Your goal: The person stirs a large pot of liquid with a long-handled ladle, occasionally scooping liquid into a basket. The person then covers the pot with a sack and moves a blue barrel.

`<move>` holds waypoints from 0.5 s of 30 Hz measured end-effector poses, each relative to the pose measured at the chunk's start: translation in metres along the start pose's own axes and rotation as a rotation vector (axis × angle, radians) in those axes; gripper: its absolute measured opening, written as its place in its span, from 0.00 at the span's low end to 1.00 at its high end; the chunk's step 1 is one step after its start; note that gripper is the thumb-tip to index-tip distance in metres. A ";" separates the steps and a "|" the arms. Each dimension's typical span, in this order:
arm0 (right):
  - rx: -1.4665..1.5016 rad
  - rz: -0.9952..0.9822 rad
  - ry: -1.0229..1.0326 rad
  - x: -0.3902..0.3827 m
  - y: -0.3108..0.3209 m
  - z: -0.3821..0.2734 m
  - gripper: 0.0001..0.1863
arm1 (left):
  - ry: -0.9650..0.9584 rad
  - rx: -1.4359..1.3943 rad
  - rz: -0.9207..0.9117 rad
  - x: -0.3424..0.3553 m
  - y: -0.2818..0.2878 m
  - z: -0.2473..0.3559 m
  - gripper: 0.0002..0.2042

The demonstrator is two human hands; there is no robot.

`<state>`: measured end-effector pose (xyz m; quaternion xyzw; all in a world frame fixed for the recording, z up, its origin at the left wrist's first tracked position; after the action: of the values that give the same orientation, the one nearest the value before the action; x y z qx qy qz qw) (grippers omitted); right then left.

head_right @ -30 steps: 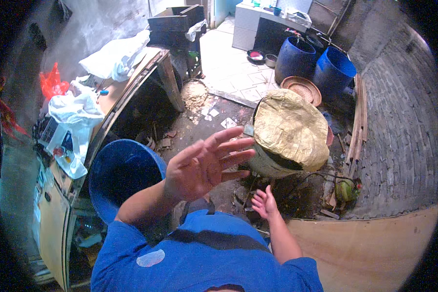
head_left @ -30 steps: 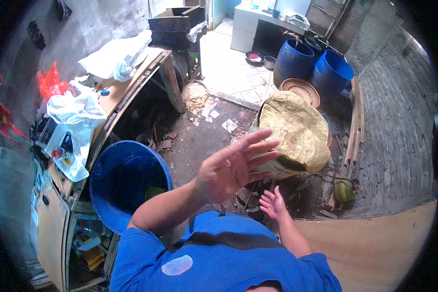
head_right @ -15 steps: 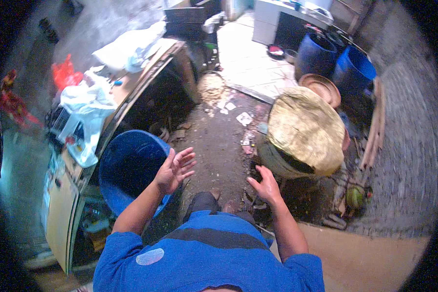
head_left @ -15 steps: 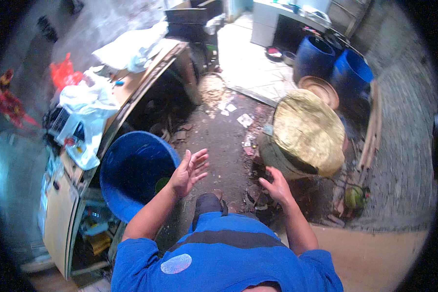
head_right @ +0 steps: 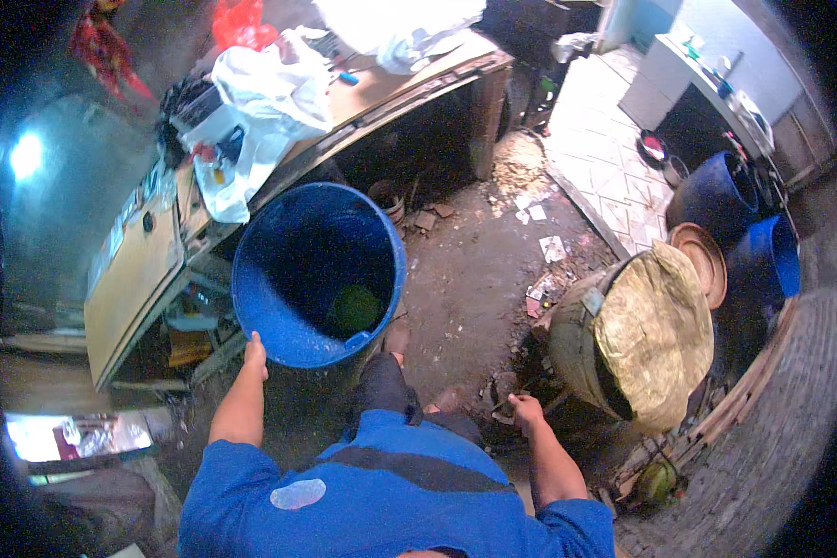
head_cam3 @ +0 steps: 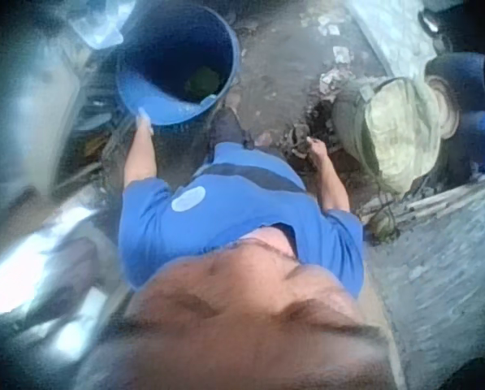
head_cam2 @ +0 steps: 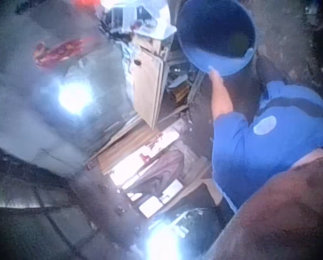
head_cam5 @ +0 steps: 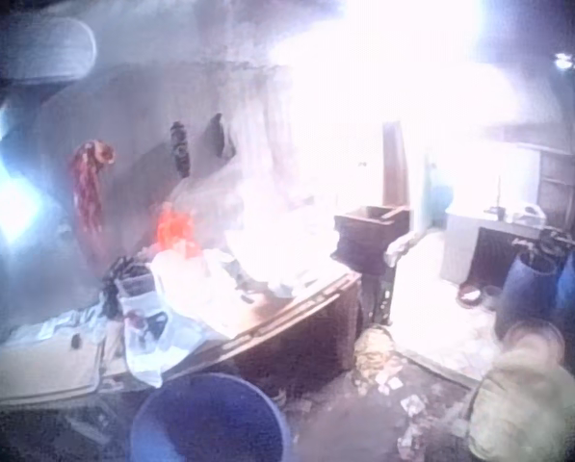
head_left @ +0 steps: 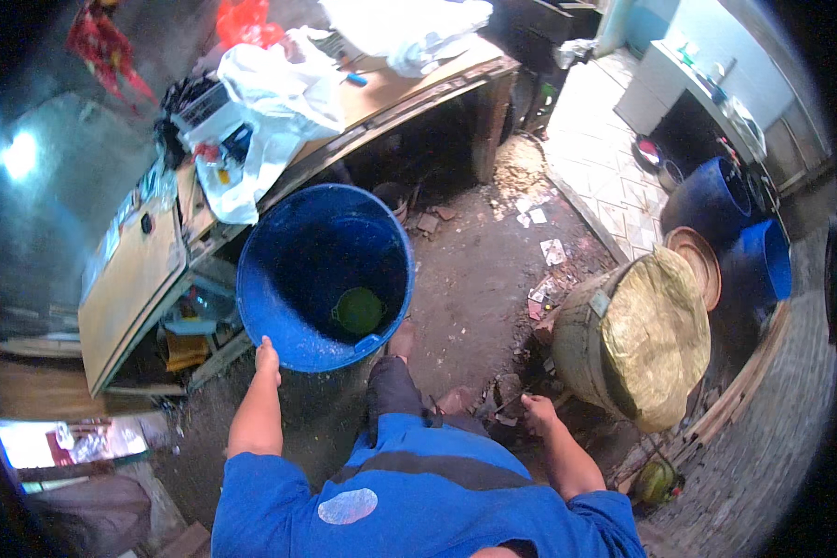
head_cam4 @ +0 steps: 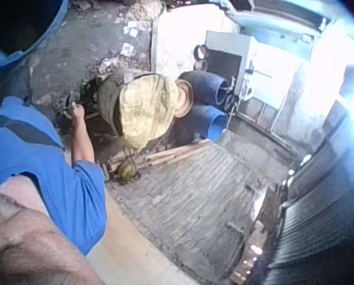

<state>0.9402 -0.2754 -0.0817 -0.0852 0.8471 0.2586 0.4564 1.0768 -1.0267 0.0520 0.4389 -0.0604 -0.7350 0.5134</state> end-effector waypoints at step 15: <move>-0.333 -0.050 0.606 0.007 -0.149 -0.463 0.33 | 0.410 -0.163 0.087 0.075 0.035 -0.037 0.42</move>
<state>0.6555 -0.6408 0.0674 -0.2521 0.8881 0.3448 0.1699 1.1209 -1.0902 0.0042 0.5331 0.0859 -0.6102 0.5798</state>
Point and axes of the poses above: each hand's wrist, its own x-axis towards the middle knuckle, its own y-axis out of the back of the hand, z = x × y, the point moved 8 cm from there along x, towards the middle knuckle, and after that the axes turned 3 degrees about z, right-handed, at the moved point
